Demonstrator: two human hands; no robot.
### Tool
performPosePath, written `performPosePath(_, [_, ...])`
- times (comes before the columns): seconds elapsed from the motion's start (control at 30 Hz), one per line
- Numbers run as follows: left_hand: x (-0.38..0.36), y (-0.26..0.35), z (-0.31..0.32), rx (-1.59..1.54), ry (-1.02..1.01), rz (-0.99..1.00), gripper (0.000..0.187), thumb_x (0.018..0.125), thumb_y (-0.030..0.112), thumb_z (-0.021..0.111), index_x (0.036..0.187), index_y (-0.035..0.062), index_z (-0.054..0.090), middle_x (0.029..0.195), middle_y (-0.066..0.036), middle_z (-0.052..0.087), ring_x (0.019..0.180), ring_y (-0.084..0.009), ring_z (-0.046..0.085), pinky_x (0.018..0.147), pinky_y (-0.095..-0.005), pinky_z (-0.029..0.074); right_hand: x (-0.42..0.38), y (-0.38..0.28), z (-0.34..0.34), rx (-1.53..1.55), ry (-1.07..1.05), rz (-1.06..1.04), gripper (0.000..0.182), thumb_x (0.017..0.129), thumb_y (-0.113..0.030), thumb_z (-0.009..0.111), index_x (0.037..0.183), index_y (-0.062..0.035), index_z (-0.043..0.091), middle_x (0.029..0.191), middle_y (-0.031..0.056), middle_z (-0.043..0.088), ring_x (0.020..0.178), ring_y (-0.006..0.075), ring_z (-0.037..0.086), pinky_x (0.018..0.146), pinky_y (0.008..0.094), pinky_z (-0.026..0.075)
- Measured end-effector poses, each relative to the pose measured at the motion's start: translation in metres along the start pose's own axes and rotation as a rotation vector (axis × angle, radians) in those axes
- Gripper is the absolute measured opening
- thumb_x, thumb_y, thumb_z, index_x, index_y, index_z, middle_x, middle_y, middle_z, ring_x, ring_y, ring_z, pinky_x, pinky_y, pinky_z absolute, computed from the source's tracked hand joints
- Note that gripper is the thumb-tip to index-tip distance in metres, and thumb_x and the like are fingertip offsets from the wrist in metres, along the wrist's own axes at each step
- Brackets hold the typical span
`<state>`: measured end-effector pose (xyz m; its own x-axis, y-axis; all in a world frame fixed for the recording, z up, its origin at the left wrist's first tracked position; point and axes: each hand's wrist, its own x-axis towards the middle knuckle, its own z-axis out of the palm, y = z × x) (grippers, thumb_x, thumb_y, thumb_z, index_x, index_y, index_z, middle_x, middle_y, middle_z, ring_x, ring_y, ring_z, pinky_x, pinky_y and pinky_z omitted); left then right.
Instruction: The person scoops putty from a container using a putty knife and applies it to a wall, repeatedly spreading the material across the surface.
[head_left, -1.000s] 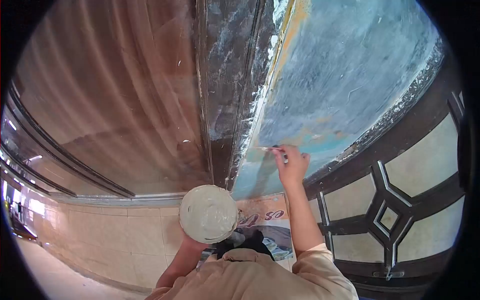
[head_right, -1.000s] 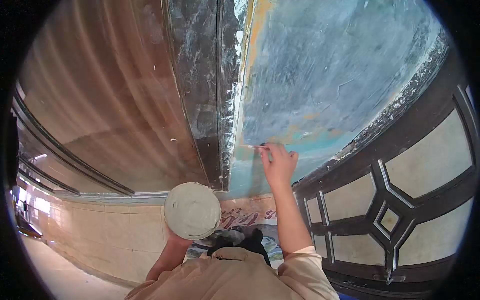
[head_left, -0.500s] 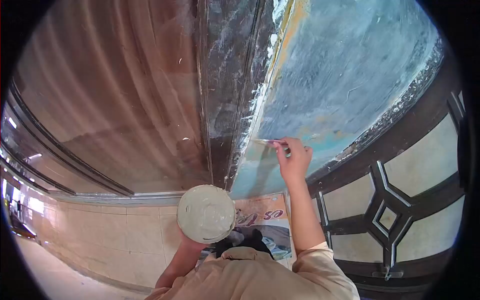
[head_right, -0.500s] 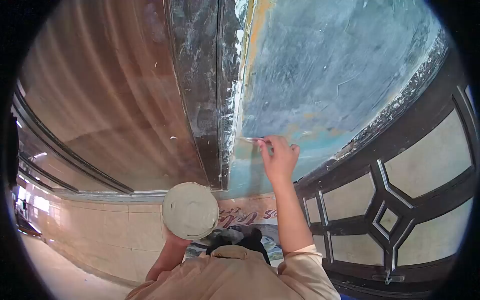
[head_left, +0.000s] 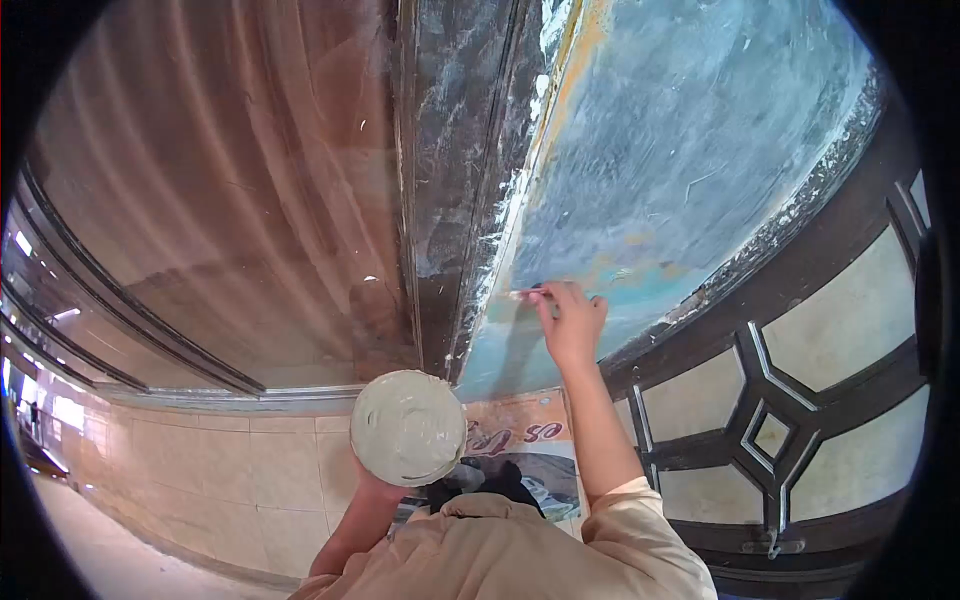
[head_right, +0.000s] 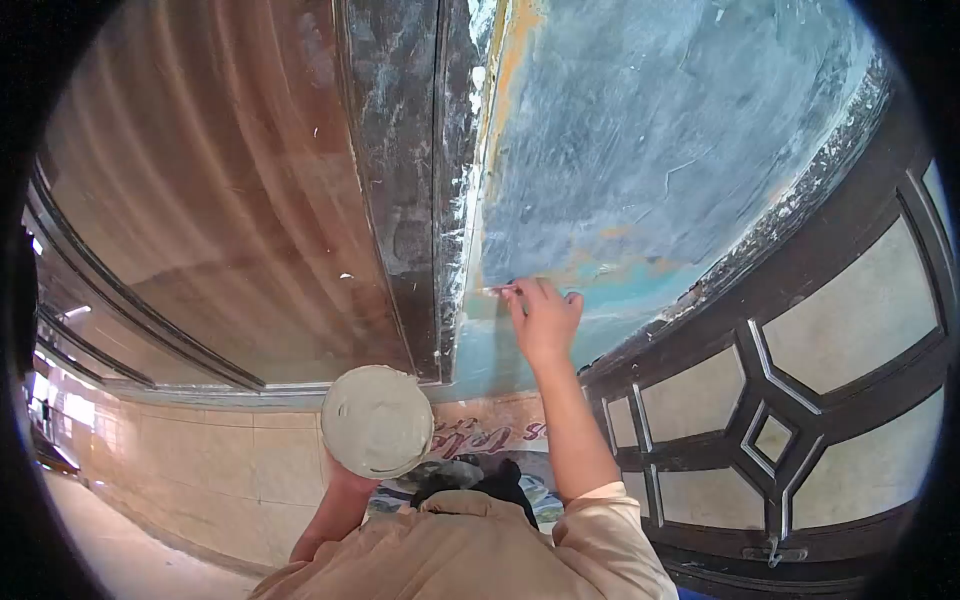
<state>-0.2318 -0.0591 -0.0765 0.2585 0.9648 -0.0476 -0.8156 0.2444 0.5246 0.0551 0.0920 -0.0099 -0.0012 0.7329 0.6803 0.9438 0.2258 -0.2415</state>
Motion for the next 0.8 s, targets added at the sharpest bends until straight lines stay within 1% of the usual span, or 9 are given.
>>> performPosePath(0.07, [-0.002, -0.001, -0.001, -0.173, -0.004, -0.035, 0.083, 0.091, 0.070, 0.038, 0.155, 0.0174, 0.031, 0.158, -0.011, 0.034, 0.143, -0.0362, 0.036, 0.115, -0.0593, 0.033, 0.004, -0.002, -0.016, -0.004, 0.033, 0.011, 0.014, 0.087, -0.026, 0.072, 0.095, -0.0161, 0.068, 0.088, 0.0010, 0.068, 0.078, 0.0220, 0.060, 0.074, 0.0401, 0.032])
performPosePath(0.2, [-0.005, 0.000, 0.001, -0.131, 0.025, -0.012, 0.081, 0.092, 0.069, 0.038, 0.154, 0.0170, 0.032, 0.158, -0.011, 0.035, 0.142, -0.0360, 0.038, 0.115, -0.0590, 0.034, -0.012, 0.005, -0.019, -0.008, 0.002, 0.012, 0.012, 0.087, -0.026, 0.071, 0.094, -0.0170, 0.067, 0.086, -0.0004, 0.067, 0.076, 0.0208, 0.060, 0.073, 0.0398, 0.033])
performPosePath(0.27, [-0.005, 0.002, 0.011, -0.786, -0.110, -0.082, 0.080, 0.093, 0.067, 0.037, 0.154, 0.0168, 0.032, 0.157, -0.011, 0.036, 0.142, -0.0362, 0.038, 0.115, -0.0587, 0.034, -0.032, 0.021, 0.007, -0.036, -0.144, -0.043, 0.010, 0.087, -0.026, 0.071, 0.089, -0.0177, 0.066, 0.083, -0.0011, 0.065, 0.075, 0.0206, 0.060, 0.072, 0.0399, 0.033])
performPosePath(0.4, [-0.004, -0.003, 0.002, -0.724, -0.061, -0.076, 0.079, 0.093, 0.067, 0.037, 0.154, 0.0168, 0.032, 0.158, -0.012, 0.035, 0.142, -0.0362, 0.038, 0.115, -0.0592, 0.034, -0.024, 0.034, 0.024, -0.111, -0.144, -0.046, 0.011, 0.088, -0.028, 0.070, 0.088, -0.0186, 0.065, 0.082, -0.0013, 0.065, 0.074, 0.0207, 0.060, 0.072, 0.0409, 0.032])
performPosePath(0.47, [-0.004, -0.005, -0.002, -0.313, -0.122, -0.008, 0.079, 0.093, 0.067, 0.036, 0.154, 0.0168, 0.032, 0.157, -0.012, 0.035, 0.142, -0.0361, 0.038, 0.115, -0.0588, 0.034, -0.001, 0.023, 0.002, -0.086, -0.101, -0.031, 0.011, 0.087, -0.028, 0.071, 0.090, -0.0176, 0.066, 0.085, -0.0012, 0.067, 0.076, 0.0212, 0.060, 0.074, 0.0414, 0.033])
performPosePath(0.53, [-0.005, 0.000, 0.007, -0.197, -0.079, 0.010, 0.079, 0.093, 0.067, 0.036, 0.154, 0.0168, 0.032, 0.157, -0.012, 0.036, 0.142, -0.0361, 0.038, 0.115, -0.0585, 0.034, 0.017, 0.011, -0.027, -0.051, 0.079, -0.039, 0.011, 0.087, -0.026, 0.071, 0.091, -0.0169, 0.067, 0.088, -0.0010, 0.068, 0.077, 0.0217, 0.061, 0.074, 0.0415, 0.033])
performPosePath(0.57, [-0.006, 0.001, 0.011, -0.082, -0.040, 0.028, 0.080, 0.093, 0.067, 0.036, 0.154, 0.0167, 0.032, 0.157, -0.012, 0.036, 0.142, -0.0361, 0.038, 0.115, -0.0583, 0.034, 0.020, 0.006, -0.039, -0.064, 0.061, -0.025, 0.011, 0.087, -0.025, 0.072, 0.092, -0.0169, 0.067, 0.090, -0.0006, 0.069, 0.077, 0.0220, 0.062, 0.074, 0.0415, 0.033])
performPosePath(0.7, [-0.007, -0.005, -0.003, -0.168, -0.102, 0.029, 0.080, 0.092, 0.068, 0.037, 0.154, 0.0172, 0.033, 0.156, -0.011, 0.037, 0.142, -0.0360, 0.039, 0.115, -0.0576, 0.035, -0.011, 0.006, -0.021, -0.057, -0.075, -0.078, 0.009, 0.087, -0.024, 0.071, 0.093, -0.0174, 0.067, 0.087, -0.0002, 0.068, 0.073, 0.0224, 0.060, 0.073, 0.0409, 0.033])
performPosePath(0.8, [-0.012, -0.007, -0.008, -0.081, 0.052, 0.005, 0.081, 0.092, 0.069, 0.039, 0.154, 0.0179, 0.033, 0.157, -0.010, 0.037, 0.142, -0.0359, 0.039, 0.115, -0.0579, 0.035, -0.035, 0.009, 0.019, -0.073, -0.242, -0.103, 0.009, 0.087, -0.024, 0.070, 0.092, -0.0177, 0.067, 0.085, -0.0003, 0.067, 0.072, 0.0224, 0.059, 0.072, 0.0406, 0.033])
